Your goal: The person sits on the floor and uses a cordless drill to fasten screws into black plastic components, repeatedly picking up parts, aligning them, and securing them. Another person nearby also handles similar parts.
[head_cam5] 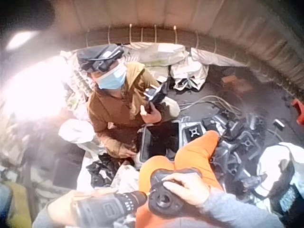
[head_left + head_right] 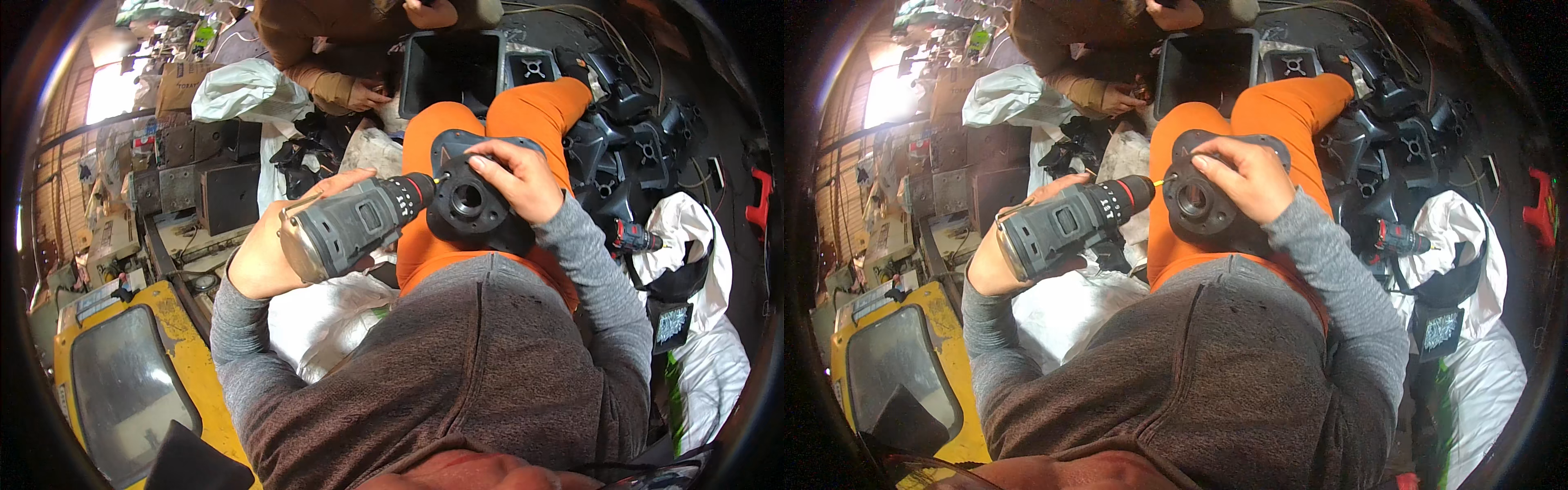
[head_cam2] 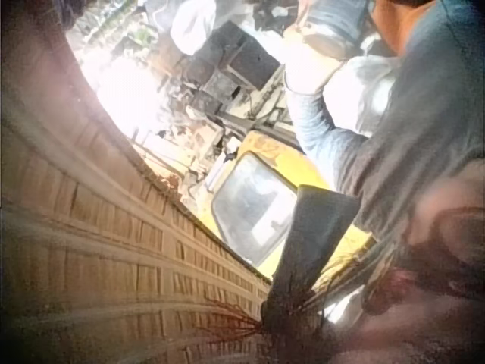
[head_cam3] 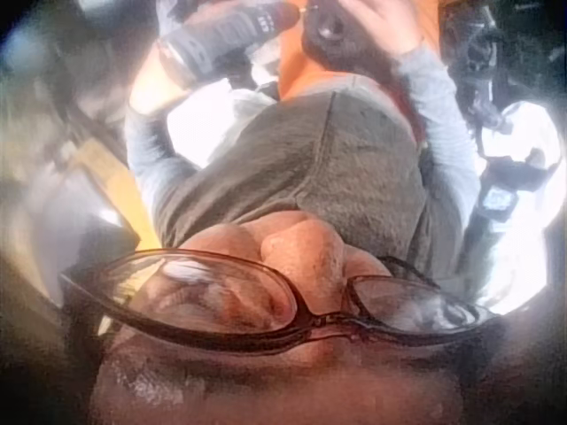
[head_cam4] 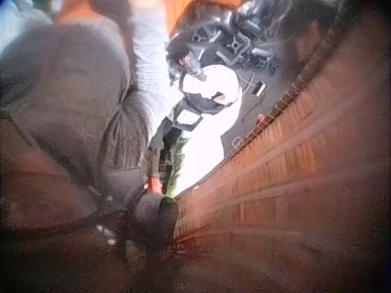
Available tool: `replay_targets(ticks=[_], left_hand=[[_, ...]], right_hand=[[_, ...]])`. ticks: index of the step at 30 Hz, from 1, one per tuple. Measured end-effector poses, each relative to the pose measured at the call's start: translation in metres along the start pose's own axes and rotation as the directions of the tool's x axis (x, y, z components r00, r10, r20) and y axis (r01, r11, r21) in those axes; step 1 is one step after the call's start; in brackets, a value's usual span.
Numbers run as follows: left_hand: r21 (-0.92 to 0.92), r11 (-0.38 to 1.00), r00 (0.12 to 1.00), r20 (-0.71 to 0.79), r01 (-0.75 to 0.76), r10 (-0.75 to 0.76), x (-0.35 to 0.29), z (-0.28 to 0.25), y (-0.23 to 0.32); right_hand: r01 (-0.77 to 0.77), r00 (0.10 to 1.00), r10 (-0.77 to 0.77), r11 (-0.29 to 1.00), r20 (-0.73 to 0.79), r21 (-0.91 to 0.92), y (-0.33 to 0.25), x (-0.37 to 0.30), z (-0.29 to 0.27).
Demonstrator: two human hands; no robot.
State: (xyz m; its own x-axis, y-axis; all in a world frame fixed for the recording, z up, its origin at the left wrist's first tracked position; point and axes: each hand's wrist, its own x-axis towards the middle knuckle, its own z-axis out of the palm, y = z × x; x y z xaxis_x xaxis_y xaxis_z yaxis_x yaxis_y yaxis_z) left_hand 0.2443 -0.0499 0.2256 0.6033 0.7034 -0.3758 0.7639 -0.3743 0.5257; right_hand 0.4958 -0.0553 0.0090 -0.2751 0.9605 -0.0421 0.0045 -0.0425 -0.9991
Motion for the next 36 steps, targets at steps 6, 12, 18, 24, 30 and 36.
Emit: replay_targets(ticks=[6, 12, 18, 24, 30, 36], left_hand=[[-0.082, 0.993, 0.996, 0.027, 0.082, -0.080, 0.020, -0.005, 0.003], [-0.156, 0.961, 0.973, 0.082, 0.228, -0.218, 0.028, -0.016, 0.001], [-0.182, 0.904, 0.920, 0.139, 0.387, -0.366, 0.030, -0.014, 0.007], [-0.210, 0.882, 0.906, 0.140, 0.422, -0.400, 0.034, -0.012, 0.017], [-0.044, 0.987, 0.986, 0.070, 0.157, -0.154, 0.038, -0.009, 0.012], [0.078, 0.993, 0.970, 0.218, 0.088, -0.104, 0.051, -0.016, 0.021]], right_hand=[[-0.063, 0.997, 0.061, 0.996, 0.038, 0.063, 0.012, 0.011, -0.001], [-0.127, 0.992, 0.125, 0.986, 0.024, 0.111, 0.024, 0.008, -0.001], [-0.090, 0.996, 0.091, 0.991, -0.010, 0.103, 0.029, 0.006, 0.003], [-0.040, 0.999, 0.041, 0.999, -0.019, 0.023, 0.034, 0.005, 0.003], [0.009, 0.995, -0.036, 0.962, -0.094, -0.273, 0.028, 0.001, -0.002], [0.038, 0.973, -0.117, 0.934, -0.201, -0.356, 0.043, -0.010, 0.003]])
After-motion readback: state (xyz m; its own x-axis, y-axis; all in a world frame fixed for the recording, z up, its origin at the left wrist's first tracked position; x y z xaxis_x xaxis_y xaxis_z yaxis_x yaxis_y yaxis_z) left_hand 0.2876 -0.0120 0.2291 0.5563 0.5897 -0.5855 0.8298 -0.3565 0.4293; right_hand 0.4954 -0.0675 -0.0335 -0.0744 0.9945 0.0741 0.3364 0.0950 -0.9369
